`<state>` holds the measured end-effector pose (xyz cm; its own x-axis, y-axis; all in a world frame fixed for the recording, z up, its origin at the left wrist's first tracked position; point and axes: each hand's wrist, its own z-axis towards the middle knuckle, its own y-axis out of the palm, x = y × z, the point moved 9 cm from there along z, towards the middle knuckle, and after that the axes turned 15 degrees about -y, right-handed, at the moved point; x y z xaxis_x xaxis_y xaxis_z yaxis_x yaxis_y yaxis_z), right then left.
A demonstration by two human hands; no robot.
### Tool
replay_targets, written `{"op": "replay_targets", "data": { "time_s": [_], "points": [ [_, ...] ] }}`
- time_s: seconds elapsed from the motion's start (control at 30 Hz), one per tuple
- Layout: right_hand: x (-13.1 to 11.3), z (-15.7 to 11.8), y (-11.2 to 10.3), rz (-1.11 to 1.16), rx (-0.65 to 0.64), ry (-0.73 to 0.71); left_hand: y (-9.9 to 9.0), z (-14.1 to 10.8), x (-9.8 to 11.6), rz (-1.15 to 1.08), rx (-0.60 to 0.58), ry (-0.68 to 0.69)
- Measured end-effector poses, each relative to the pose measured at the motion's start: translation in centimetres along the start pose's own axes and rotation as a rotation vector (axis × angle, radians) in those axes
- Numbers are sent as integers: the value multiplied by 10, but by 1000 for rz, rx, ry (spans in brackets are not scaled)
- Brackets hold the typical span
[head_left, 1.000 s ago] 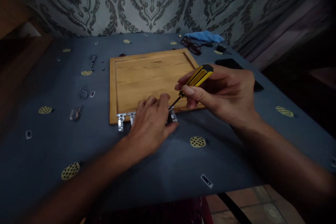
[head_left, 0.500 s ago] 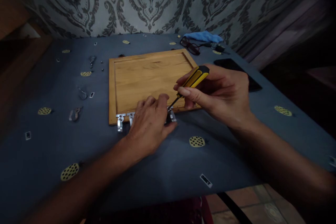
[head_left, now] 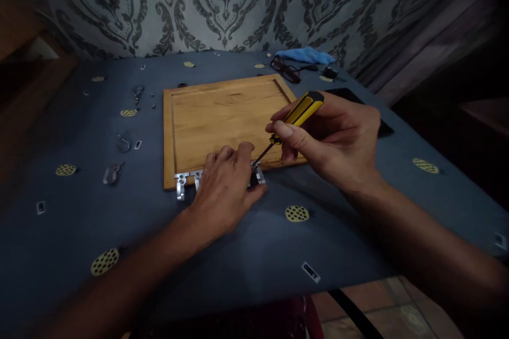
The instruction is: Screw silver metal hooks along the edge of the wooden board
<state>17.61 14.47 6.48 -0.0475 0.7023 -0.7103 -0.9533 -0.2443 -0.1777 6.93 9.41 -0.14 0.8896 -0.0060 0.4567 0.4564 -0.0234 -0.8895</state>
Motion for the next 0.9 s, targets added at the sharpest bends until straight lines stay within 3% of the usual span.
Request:
{"op": "replay_targets", "data": {
  "time_s": [0.37,0.57,0.9],
  "points": [
    [4,-2,3,15,-47,-3,0,0,2,12,-18,1],
    [-7,3,-9,13,56,-32,0,-1,0,2,-4,5],
    [-8,1,-2,-20,2,-16,0,-1,-1,0,14,4]
  ]
}}
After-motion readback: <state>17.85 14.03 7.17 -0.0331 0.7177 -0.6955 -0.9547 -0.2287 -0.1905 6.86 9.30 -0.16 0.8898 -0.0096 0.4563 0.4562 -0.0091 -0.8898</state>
